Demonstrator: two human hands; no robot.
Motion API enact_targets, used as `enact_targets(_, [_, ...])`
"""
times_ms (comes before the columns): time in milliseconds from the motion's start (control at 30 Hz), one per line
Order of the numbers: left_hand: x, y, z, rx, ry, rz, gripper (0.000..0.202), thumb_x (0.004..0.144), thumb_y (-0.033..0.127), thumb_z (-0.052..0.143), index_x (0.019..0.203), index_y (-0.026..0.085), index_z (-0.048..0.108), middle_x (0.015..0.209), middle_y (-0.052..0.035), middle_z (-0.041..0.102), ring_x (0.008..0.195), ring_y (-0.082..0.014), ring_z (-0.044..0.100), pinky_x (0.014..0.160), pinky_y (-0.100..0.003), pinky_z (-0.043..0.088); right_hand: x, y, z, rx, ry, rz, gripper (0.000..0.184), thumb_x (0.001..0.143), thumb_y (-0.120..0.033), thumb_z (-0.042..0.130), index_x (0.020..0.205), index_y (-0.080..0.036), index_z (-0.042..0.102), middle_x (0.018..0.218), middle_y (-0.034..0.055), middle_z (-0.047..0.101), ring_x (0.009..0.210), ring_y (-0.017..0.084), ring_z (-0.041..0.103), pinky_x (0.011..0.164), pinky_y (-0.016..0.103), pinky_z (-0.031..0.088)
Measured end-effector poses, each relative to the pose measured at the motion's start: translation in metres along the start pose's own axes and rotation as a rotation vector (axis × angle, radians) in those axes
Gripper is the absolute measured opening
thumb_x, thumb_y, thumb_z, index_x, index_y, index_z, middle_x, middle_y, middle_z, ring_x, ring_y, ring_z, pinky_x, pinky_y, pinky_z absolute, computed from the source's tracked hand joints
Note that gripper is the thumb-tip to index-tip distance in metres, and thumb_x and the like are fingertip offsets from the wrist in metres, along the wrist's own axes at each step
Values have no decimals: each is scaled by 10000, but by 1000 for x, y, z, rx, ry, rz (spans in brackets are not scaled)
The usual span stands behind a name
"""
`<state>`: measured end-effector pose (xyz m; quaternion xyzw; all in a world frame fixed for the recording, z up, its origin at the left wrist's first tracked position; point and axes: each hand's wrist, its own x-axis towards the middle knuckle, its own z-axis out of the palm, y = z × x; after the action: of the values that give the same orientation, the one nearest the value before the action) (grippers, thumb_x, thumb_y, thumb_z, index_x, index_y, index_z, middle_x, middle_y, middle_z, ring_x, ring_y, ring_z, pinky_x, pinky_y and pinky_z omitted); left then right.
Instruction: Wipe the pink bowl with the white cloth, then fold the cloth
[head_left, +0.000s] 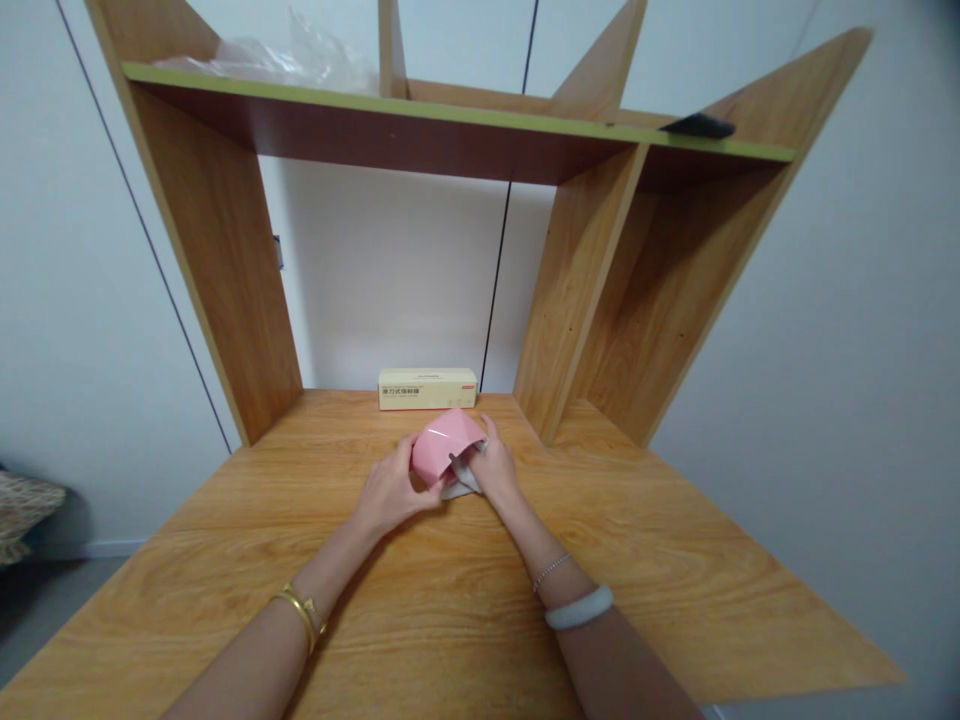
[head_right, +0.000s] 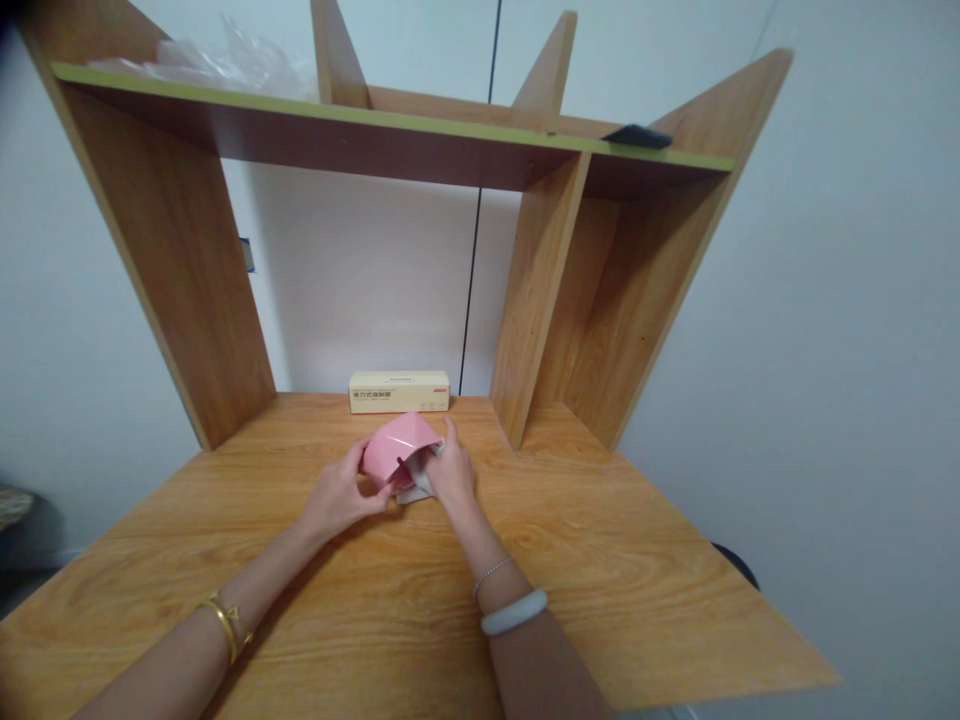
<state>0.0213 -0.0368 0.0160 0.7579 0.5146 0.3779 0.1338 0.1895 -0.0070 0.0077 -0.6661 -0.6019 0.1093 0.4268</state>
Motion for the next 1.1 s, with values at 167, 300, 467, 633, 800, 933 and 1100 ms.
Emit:
enact_targets(167, [7,-7,3,-272,64,34,672,734,434,573,1305,168,339,1200,-137,553,856,-182,603,783,-340,495,4,3,10,323,35,-57,474,805,-242,447,1272,-160,474,1046,90,672,943,201,616,758,280,470])
enact_targets(300, [7,-6,8,-364,44,47,692,715,457,618,1275,160,338,1176,-122,552,902,-174,585,822,-328,481,4,-2,16,424,-31,-80,375,829,-316,418,1119,-133,570,963,84,686,857,202,633,696,273,478])
enact_targets(467, [3,-2,7,-157,43,-53,564,718,504,596,1119,136,448,945,-95,642,826,-223,607,721,-344,481,-4,-9,13,228,18,-33,566,779,-319,543,1304,-153,411,964,90,679,836,199,632,670,260,461])
enact_targets(633, [4,1,2,104,29,-167,587,725,523,579,1162,145,470,932,-130,675,826,-278,642,684,-351,467,-7,-15,1,-206,52,-27,713,803,-301,553,1422,-168,224,794,75,680,729,227,639,633,280,429])
enact_targets(800, [3,6,-2,173,13,-148,608,707,497,598,1192,148,488,962,-148,684,847,-300,647,716,-367,470,-6,-12,-4,-281,79,-135,742,807,-295,558,1436,-166,188,855,87,682,811,232,635,695,288,425])
enact_targets(933, [2,6,-3,129,3,-104,632,692,491,609,1217,164,483,965,-128,680,869,-297,639,749,-381,475,-5,-6,1,-164,5,-51,664,811,-285,530,1413,-188,265,929,88,685,844,231,638,700,285,439])
enact_targets(1100, [5,-1,-1,-100,86,-29,697,743,470,580,1334,183,346,1224,-131,566,1028,-254,584,864,-379,460,-2,-1,11,160,36,-32,614,829,-243,467,1405,-160,272,1075,107,657,988,214,609,779,289,461])
